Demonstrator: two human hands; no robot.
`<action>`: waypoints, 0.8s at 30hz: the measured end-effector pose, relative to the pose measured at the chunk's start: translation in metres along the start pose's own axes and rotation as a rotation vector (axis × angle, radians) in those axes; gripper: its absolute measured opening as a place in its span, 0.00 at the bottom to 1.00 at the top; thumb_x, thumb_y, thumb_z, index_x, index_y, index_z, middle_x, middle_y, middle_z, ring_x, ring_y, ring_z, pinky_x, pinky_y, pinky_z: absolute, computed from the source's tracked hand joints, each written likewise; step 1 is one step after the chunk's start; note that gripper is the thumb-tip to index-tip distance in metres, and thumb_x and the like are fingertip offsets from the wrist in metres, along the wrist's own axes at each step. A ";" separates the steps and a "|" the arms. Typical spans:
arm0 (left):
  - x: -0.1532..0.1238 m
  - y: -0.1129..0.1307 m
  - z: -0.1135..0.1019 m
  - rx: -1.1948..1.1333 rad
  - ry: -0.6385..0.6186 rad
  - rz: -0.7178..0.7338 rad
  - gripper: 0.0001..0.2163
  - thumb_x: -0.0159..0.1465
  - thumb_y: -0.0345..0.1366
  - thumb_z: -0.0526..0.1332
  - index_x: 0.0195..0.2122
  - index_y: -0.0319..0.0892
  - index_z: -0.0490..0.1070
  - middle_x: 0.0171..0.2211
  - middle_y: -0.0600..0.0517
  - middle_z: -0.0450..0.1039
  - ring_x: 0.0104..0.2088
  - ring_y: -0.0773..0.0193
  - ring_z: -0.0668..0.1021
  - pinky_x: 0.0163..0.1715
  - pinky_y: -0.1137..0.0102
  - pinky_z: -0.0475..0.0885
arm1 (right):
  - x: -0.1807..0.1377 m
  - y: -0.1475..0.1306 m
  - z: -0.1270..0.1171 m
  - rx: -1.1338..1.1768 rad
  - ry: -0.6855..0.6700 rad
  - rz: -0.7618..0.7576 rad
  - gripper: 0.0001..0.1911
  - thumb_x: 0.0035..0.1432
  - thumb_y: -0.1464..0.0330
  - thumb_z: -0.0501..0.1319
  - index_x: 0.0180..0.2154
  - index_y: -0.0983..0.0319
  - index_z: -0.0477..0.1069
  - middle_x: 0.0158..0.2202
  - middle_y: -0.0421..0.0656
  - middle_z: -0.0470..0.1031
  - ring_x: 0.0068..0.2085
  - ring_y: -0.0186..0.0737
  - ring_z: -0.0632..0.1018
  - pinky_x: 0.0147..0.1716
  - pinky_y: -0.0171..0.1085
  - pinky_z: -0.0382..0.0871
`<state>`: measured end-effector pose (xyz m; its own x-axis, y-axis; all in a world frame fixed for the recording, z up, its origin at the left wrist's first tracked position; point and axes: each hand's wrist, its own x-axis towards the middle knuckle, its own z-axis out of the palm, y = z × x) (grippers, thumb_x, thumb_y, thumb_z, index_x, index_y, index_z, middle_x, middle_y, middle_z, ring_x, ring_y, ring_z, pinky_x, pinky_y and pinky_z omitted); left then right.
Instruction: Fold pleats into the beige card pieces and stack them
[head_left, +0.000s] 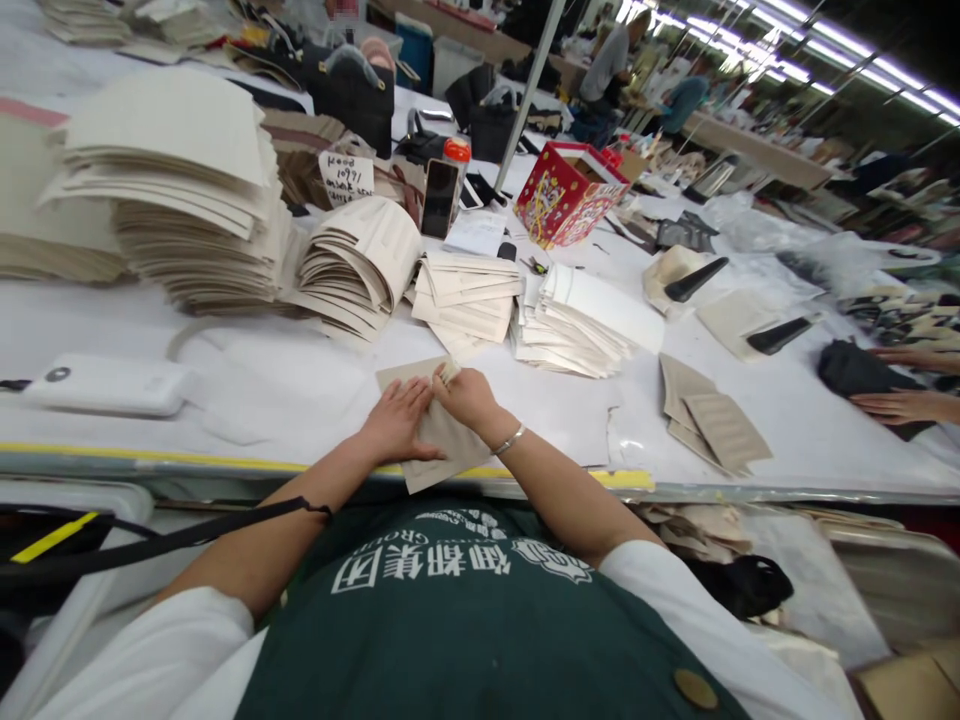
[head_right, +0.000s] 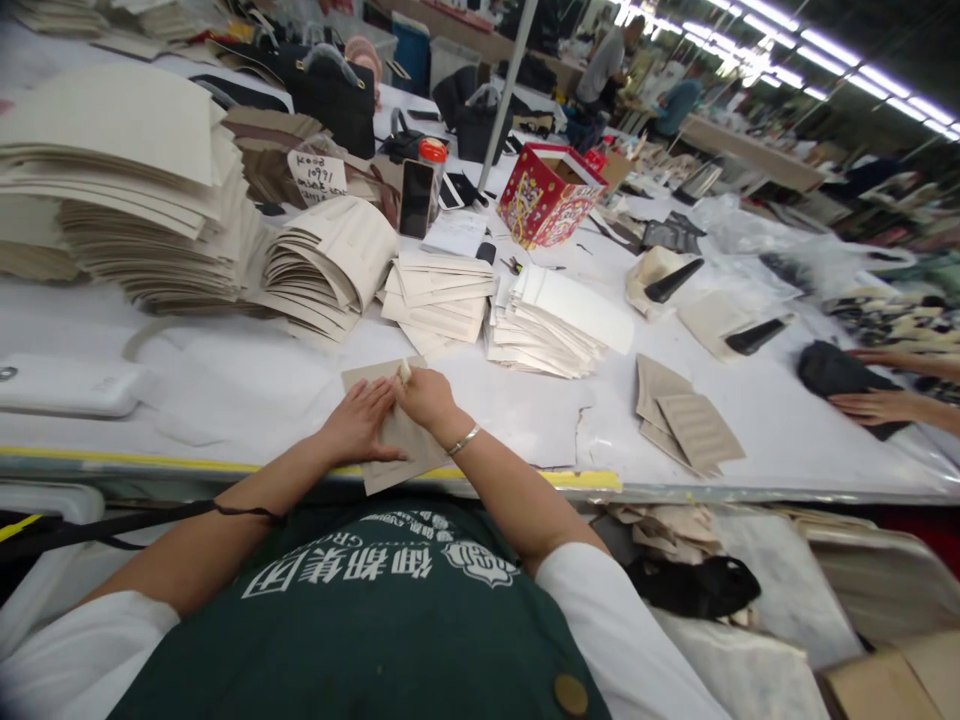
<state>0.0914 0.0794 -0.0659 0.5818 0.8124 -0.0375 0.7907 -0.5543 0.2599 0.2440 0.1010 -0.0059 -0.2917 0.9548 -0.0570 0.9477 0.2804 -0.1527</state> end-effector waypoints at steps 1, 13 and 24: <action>0.000 0.001 0.000 0.005 0.009 -0.050 0.53 0.44 0.67 0.53 0.62 0.30 0.44 0.63 0.39 0.46 0.63 0.50 0.49 0.61 0.58 0.37 | -0.008 0.000 -0.001 -0.014 -0.018 0.001 0.17 0.61 0.66 0.47 0.41 0.64 0.71 0.34 0.48 0.77 0.35 0.40 0.76 0.30 0.33 0.60; -0.008 -0.021 -0.006 0.016 -0.113 0.008 0.54 0.43 0.67 0.54 0.62 0.32 0.42 0.64 0.39 0.40 0.63 0.49 0.45 0.60 0.58 0.37 | 0.012 -0.011 -0.001 -0.012 0.005 0.076 0.20 0.63 0.67 0.43 0.39 0.65 0.72 0.34 0.49 0.78 0.35 0.40 0.77 0.31 0.33 0.62; -0.010 -0.019 -0.006 -0.008 -0.081 -0.008 0.53 0.42 0.67 0.54 0.62 0.33 0.45 0.64 0.39 0.40 0.63 0.49 0.46 0.60 0.58 0.39 | -0.038 0.002 -0.002 0.011 -0.135 -0.002 0.19 0.62 0.65 0.46 0.37 0.65 0.73 0.28 0.47 0.78 0.31 0.38 0.77 0.28 0.32 0.61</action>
<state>0.0694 0.0828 -0.0648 0.5893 0.7993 -0.1179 0.7940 -0.5460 0.2674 0.2575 0.0660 -0.0017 -0.3088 0.9321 -0.1893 0.9459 0.2801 -0.1639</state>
